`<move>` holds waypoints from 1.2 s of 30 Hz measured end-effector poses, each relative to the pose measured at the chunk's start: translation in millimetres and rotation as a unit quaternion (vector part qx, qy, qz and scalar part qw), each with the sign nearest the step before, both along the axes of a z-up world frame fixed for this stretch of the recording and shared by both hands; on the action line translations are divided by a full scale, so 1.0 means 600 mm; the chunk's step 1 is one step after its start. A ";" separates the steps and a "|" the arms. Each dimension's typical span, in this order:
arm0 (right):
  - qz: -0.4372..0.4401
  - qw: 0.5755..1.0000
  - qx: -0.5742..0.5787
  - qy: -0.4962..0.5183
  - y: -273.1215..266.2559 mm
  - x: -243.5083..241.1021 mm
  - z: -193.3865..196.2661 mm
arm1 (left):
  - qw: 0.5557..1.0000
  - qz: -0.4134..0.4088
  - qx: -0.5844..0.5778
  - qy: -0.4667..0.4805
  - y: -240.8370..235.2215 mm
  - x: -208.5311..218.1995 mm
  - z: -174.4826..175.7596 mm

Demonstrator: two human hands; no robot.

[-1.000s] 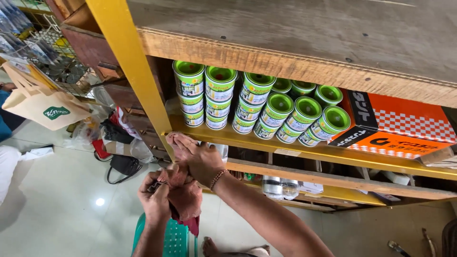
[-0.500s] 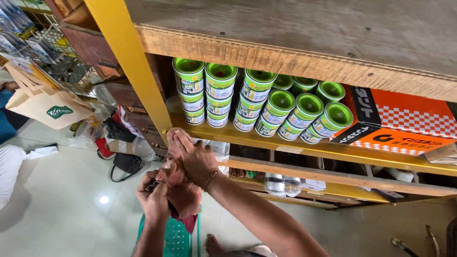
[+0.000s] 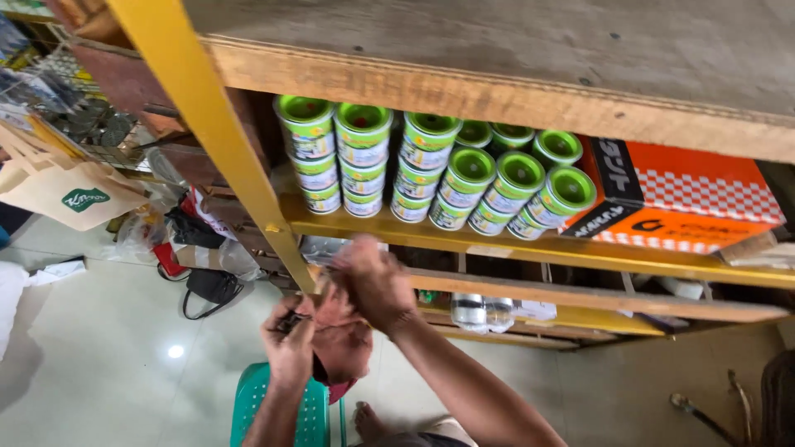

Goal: Wiping dust and dirt off hardware store shelves and product packaging using a cloth

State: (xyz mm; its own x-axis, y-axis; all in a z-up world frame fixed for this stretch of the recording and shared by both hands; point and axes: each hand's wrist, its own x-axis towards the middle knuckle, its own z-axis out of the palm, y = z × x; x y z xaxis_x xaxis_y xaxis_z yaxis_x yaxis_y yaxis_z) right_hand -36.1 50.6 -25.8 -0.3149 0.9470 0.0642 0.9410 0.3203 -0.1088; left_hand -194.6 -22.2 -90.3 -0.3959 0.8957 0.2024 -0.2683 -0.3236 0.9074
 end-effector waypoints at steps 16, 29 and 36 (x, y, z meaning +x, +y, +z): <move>-0.071 0.986 -0.001 0.148 0.000 0.072 -0.046 | 0.995 -0.096 0.003 0.011 0.032 0.076 0.052; -0.183 0.957 0.174 0.141 -0.048 0.239 -0.094 | 0.983 -0.161 0.058 0.060 0.051 0.154 0.065; -0.253 0.905 0.178 0.293 -0.045 0.231 -0.083 | 0.971 -0.222 0.068 0.060 0.043 0.209 0.087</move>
